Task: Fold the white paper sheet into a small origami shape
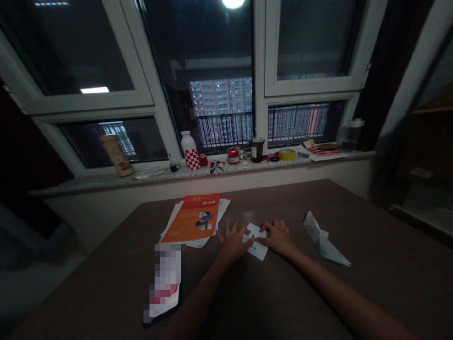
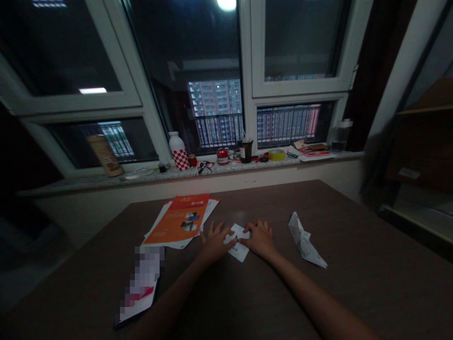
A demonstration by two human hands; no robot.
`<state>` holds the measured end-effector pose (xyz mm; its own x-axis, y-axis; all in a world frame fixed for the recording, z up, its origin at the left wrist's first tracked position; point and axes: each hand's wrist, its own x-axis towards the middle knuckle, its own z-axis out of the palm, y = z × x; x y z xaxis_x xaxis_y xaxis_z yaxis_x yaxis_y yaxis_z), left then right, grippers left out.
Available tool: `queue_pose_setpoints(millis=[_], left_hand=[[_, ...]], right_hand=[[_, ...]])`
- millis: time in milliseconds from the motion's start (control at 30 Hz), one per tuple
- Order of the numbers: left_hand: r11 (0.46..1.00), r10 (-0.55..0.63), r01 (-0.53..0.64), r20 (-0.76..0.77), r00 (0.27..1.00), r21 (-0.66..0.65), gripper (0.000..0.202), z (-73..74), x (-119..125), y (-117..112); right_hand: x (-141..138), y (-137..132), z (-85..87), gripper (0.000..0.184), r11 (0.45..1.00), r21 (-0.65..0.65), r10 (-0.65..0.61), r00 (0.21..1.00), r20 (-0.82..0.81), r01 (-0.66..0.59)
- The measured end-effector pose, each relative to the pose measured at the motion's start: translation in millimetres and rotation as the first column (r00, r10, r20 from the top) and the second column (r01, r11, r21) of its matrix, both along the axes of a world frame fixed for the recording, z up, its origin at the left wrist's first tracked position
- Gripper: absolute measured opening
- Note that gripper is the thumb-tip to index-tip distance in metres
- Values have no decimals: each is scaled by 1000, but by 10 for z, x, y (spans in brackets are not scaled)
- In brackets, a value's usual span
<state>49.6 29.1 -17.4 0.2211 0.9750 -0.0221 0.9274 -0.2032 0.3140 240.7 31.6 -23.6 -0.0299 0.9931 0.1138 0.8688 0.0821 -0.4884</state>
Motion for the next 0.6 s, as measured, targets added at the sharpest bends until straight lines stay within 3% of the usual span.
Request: queue_pose_setpoints(millis=[200, 400, 600], left_hand=[[999, 14, -14, -14, 1000, -35, 48, 17, 19, 36], [993, -26, 24, -17, 1000, -113, 49, 63, -106, 86], [984, -89, 84, -25, 996, -154, 47, 158, -174, 64]], right_hand=[[4, 32, -8, 37, 999, -52, -15, 1000, -1, 15], [106, 133, -36, 26, 998, -58, -31, 999, -40, 28], [190, 227, -26, 31, 994, -110, -6, 999, -33, 3]])
